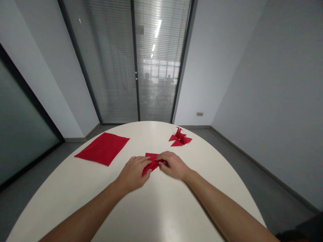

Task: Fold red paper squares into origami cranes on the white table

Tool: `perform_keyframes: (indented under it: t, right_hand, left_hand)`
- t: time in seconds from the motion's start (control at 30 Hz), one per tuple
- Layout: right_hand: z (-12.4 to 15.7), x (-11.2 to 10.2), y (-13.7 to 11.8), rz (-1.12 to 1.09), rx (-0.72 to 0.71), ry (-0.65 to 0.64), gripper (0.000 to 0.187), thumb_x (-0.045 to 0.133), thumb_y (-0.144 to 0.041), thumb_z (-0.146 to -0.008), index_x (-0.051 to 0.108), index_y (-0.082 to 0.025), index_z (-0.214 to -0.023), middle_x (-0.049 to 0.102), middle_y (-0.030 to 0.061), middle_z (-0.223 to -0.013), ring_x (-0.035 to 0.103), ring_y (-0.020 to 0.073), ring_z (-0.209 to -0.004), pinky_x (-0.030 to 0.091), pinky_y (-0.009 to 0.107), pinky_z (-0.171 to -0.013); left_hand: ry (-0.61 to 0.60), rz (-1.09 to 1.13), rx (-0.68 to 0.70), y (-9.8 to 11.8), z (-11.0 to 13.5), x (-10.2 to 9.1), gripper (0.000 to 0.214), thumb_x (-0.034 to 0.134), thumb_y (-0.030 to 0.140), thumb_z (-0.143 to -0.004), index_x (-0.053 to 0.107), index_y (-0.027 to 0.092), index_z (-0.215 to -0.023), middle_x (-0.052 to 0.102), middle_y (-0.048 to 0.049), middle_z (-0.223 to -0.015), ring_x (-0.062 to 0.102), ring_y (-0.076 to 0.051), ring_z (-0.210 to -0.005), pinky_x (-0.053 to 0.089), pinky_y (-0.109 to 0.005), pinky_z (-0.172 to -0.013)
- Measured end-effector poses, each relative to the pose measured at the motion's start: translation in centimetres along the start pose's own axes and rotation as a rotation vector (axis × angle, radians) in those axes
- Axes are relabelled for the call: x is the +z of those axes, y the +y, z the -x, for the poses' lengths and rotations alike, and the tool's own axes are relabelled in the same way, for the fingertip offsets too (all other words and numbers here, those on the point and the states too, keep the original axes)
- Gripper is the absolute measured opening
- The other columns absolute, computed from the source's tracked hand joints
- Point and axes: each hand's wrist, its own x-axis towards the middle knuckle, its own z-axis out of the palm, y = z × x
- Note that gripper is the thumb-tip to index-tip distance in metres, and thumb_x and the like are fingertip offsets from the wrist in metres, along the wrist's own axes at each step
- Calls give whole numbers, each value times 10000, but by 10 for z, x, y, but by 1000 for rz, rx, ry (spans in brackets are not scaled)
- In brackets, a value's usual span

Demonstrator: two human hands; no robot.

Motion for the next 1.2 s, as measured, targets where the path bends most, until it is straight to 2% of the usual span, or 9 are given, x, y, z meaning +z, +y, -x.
perform_keyframes:
  t: [0.3, 0.4, 0.63, 0.83, 1.07, 1.2]
  right_hand:
    - [-3, -3, 2, 61, -86, 31, 147, 554, -157, -937, 685, -198, -990, 737, 68, -964, 650, 210, -932, 475, 367, -878]
    - [-5, -4, -1, 96, -132, 28, 142, 548, -179, -950, 677, -205, -1002, 732, 66, -977, 638, 210, -947, 456, 380, -899]
    - [-6, -4, -6, 137, -186, 29, 152, 524, -199, -970, 668, -215, -1016, 721, 60, -1001, 617, 210, -956, 435, 393, -902]
    - [-6, -4, -7, 121, -177, 21, 142, 539, -193, -957, 669, -220, -1007, 723, 56, -999, 623, 213, -958, 434, 392, -904]
    - [-7, -3, -13, 123, -154, 46, 124, 557, -163, -929, 662, -215, -969, 726, 53, -942, 627, 210, -926, 438, 386, -892]
    - [-9, -4, -18, 142, -130, 74, 109, 559, -173, -922, 656, -213, -951, 723, 58, -918, 627, 221, -921, 436, 409, -913]
  left_hand:
    - [12, -26, -60, 16, -2, -6, 281, 602, 331, -874, 689, 213, -1114, 729, -85, -1158, 658, -278, -1019, 504, -441, -889]
    - [5, -38, -88, 20, -4, -9, 268, 578, 320, -890, 677, 215, -1116, 737, -76, -1105, 657, -270, -982, 504, -427, -859]
    - [19, -130, -182, 21, -5, -11, 157, 529, 231, -908, 669, 210, -978, 733, -61, -917, 650, -254, -859, 489, -383, -769]
    - [20, -140, -159, 18, -5, -9, 153, 511, 209, -918, 654, 214, -975, 728, -49, -918, 650, -234, -863, 495, -354, -750]
    - [40, -234, -15, 18, -6, -8, 202, 507, 215, -932, 688, 205, -1022, 732, -76, -1040, 636, -232, -907, 508, -352, -767]
    - [11, -277, -37, 20, -7, -12, 223, 494, 199, -945, 699, 212, -1032, 719, -70, -980, 646, -220, -876, 504, -312, -699]
